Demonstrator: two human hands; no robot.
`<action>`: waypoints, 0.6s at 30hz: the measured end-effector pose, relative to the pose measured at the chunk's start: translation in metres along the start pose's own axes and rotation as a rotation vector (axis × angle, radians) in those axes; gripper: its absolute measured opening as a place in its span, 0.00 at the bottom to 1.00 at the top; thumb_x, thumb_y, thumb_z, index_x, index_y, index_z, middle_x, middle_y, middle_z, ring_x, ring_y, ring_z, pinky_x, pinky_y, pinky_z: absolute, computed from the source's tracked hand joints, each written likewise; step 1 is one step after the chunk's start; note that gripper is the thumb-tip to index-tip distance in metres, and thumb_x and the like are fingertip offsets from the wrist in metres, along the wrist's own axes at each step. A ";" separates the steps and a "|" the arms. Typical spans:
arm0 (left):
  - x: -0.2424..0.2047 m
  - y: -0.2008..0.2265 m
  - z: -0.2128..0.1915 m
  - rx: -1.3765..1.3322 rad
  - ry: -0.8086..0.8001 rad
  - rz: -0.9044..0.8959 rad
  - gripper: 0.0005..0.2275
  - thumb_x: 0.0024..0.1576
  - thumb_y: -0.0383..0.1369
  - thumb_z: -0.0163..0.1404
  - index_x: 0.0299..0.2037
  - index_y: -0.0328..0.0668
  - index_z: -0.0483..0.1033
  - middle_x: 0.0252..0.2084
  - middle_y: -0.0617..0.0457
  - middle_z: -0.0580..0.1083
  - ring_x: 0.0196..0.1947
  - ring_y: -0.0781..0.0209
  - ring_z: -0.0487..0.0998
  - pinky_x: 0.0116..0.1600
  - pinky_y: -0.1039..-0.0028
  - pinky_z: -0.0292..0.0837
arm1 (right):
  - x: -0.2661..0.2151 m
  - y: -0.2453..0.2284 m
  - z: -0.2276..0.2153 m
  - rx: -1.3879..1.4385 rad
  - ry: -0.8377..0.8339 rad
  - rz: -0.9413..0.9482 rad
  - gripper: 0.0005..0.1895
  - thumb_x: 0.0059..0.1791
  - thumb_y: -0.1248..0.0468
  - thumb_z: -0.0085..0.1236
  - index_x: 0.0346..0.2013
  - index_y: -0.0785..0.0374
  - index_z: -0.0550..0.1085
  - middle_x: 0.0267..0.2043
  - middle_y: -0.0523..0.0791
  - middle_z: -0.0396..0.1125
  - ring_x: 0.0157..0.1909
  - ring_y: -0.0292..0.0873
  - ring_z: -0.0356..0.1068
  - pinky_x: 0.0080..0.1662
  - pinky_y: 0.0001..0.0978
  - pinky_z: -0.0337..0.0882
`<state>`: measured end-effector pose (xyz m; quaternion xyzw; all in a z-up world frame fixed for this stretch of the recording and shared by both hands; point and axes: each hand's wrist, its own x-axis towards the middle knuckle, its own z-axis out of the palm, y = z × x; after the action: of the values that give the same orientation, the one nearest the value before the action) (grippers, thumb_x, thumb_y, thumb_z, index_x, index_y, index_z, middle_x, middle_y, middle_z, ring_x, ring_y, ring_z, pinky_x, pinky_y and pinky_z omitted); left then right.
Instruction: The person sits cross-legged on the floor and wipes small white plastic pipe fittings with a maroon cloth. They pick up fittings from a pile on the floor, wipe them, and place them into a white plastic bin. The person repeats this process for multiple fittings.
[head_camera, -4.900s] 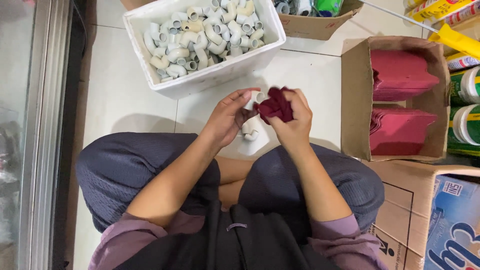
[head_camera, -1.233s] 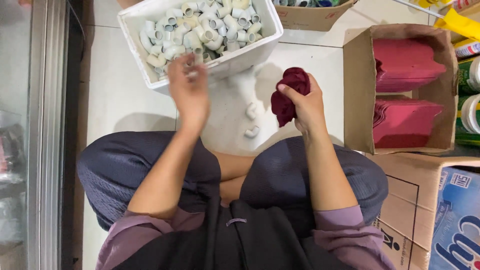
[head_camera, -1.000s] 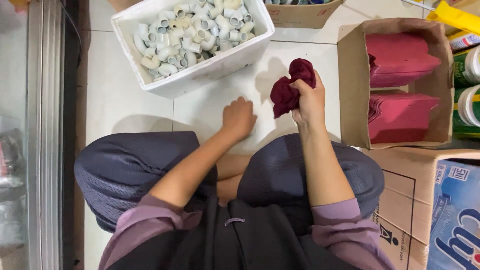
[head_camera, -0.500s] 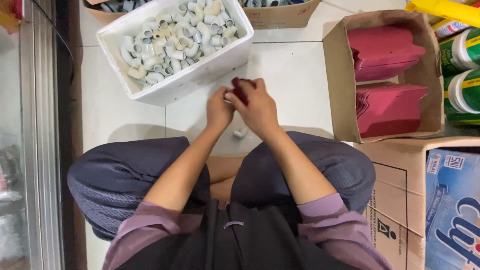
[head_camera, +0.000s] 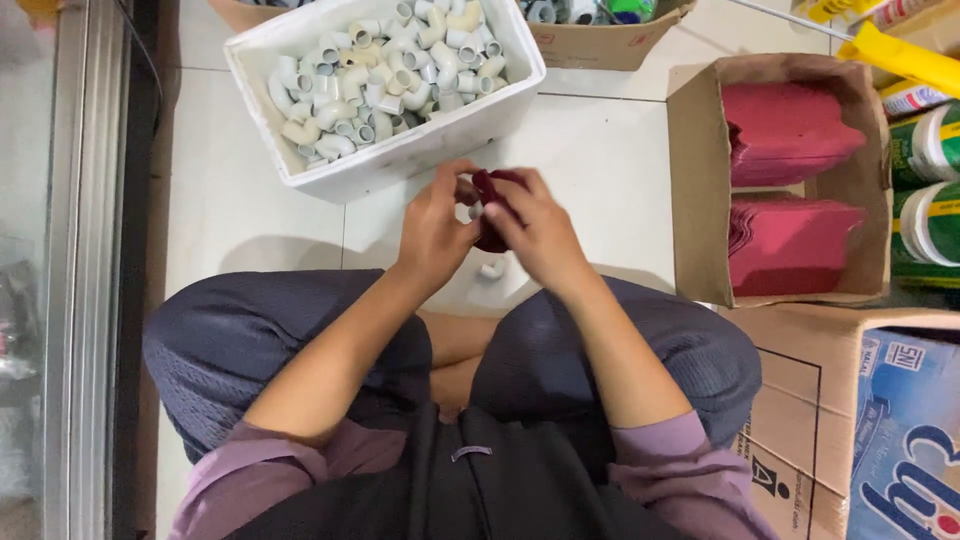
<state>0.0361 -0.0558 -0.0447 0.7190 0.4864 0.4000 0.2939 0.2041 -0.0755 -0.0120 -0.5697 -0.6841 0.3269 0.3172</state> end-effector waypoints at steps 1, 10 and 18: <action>0.000 -0.005 0.000 -0.001 0.004 -0.004 0.20 0.53 0.30 0.65 0.53 0.44 0.70 0.34 0.50 0.79 0.37 0.53 0.82 0.48 0.65 0.77 | 0.000 -0.002 0.001 -0.002 -0.005 -0.002 0.20 0.57 0.54 0.51 0.57 0.65 0.73 0.56 0.57 0.65 0.53 0.70 0.69 0.52 0.64 0.72; -0.003 0.000 0.005 0.018 -0.103 0.290 0.19 0.54 0.26 0.63 0.55 0.44 0.74 0.39 0.54 0.77 0.42 0.54 0.80 0.53 0.69 0.74 | -0.001 -0.024 -0.033 0.272 -0.068 0.291 0.17 0.55 0.51 0.56 0.35 0.61 0.79 0.23 0.47 0.69 0.30 0.43 0.69 0.37 0.37 0.72; 0.000 0.013 0.004 0.029 -0.060 0.352 0.15 0.60 0.34 0.58 0.56 0.42 0.76 0.42 0.52 0.75 0.44 0.54 0.78 0.51 0.69 0.76 | -0.001 0.029 -0.028 0.881 -0.110 0.603 0.21 0.54 0.55 0.54 0.18 0.59 0.68 0.13 0.42 0.58 0.14 0.36 0.64 0.19 0.25 0.66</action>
<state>0.0454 -0.0602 -0.0365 0.8090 0.3498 0.4163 0.2234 0.2435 -0.0697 -0.0186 -0.5359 -0.3034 0.6891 0.3820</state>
